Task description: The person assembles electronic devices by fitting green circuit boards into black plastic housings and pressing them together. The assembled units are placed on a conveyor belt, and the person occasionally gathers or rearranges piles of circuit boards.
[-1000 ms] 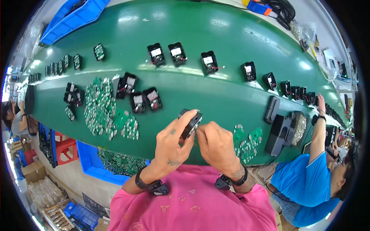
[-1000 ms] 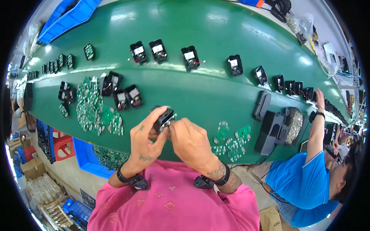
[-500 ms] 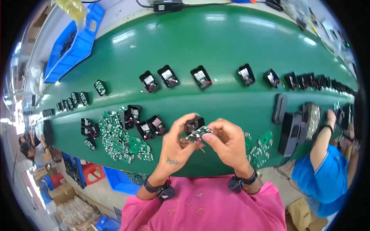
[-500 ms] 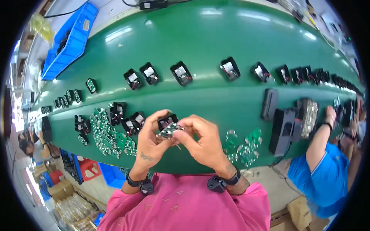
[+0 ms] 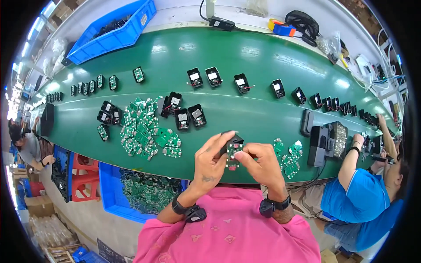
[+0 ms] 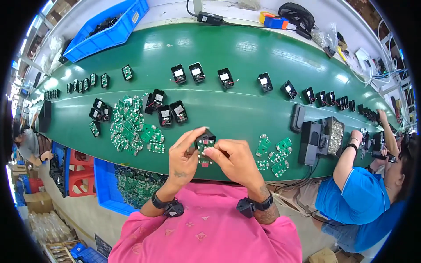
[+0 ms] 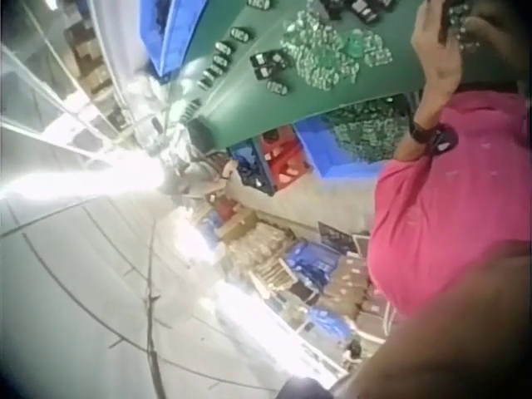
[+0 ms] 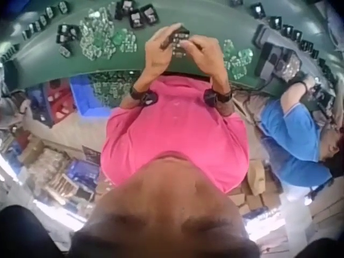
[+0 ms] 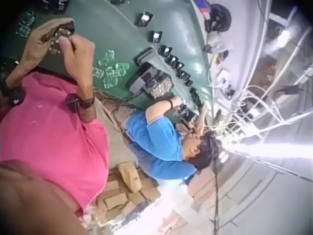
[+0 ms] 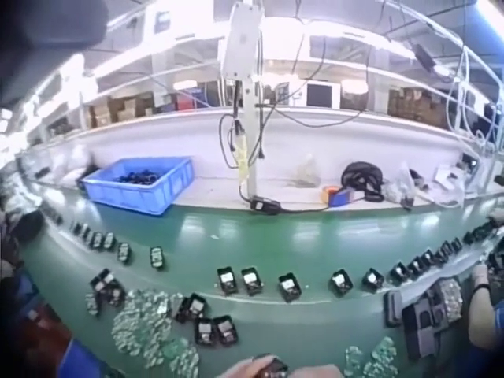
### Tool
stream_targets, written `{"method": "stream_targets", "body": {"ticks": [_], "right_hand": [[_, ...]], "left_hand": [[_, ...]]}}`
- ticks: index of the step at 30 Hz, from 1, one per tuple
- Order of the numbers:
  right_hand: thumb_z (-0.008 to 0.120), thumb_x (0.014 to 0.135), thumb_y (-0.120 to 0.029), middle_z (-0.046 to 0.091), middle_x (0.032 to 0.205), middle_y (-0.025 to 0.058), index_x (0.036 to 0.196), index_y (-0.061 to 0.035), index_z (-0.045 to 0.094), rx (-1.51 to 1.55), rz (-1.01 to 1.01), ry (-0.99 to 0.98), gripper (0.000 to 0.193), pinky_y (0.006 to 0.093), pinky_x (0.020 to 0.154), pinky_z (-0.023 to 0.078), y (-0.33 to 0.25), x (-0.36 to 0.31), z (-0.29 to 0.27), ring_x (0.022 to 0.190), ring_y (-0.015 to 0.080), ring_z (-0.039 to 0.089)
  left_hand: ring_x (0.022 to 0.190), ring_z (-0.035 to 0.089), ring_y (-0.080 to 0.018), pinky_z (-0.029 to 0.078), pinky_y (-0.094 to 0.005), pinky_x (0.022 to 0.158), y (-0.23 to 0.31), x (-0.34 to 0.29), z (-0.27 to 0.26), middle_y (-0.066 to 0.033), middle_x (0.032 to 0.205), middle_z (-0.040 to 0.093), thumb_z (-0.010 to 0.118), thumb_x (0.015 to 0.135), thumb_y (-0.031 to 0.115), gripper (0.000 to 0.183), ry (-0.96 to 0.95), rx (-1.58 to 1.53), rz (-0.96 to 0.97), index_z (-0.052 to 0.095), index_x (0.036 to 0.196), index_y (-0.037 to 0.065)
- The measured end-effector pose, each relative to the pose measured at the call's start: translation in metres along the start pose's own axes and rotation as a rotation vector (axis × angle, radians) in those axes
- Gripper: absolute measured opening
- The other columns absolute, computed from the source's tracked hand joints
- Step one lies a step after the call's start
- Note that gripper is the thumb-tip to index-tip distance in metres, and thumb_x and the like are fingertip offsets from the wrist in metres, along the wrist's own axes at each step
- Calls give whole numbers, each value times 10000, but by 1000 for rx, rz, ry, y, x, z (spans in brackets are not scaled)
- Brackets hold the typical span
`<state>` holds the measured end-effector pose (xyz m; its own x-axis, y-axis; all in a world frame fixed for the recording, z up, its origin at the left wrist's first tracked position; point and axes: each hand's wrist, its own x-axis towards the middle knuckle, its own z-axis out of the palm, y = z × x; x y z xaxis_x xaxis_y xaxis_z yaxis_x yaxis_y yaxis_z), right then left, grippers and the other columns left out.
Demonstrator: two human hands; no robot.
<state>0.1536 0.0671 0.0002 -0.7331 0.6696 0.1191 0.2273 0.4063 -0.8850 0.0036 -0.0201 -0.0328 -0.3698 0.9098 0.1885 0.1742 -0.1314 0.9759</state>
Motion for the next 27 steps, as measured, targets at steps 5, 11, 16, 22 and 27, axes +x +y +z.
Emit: {"method": "stream_targets", "body": {"ticks": [5,11,16,22,27], "right_hand": [[659,941,-130,552,615,96,753,38,616,138,86,141,256,333,485,368,-6,-6,5,505,173,501],[685,925,-142,561,613,94,751,31,631,-20,47,224,251,326,485,360,-4,-1,2,510,165,486],[713,912,-157,578,628,99,712,12,608,-86,154,217,281,336,476,372,-3,3,6,506,189,489],[646,952,-170,667,779,143,1206,-21,586,24,191,243,300,379,563,501,3,11,20,632,258,661],[526,1003,-100,685,932,170,1390,-49,498,21,18,227,392,396,698,544,14,17,28,767,336,694]], "left_hand": [[881,631,-98,531,-241,722,3,-4,13,-119,1120,651,516,859,-158,592,48,11,35,565,1401,74],[905,634,-96,542,-251,758,1,0,5,-121,1155,648,503,902,-118,565,-30,-80,-10,477,1445,35],[857,682,-126,581,-260,708,0,4,4,-120,1232,601,507,989,-3,431,-140,-417,-103,458,1416,32],[577,647,-122,515,-234,471,-8,11,14,-117,1047,658,457,1047,129,288,-19,-373,-269,497,1308,14],[522,610,-107,485,-271,452,-15,11,23,-96,858,670,473,1038,110,262,73,-236,-185,519,1280,21]]}}
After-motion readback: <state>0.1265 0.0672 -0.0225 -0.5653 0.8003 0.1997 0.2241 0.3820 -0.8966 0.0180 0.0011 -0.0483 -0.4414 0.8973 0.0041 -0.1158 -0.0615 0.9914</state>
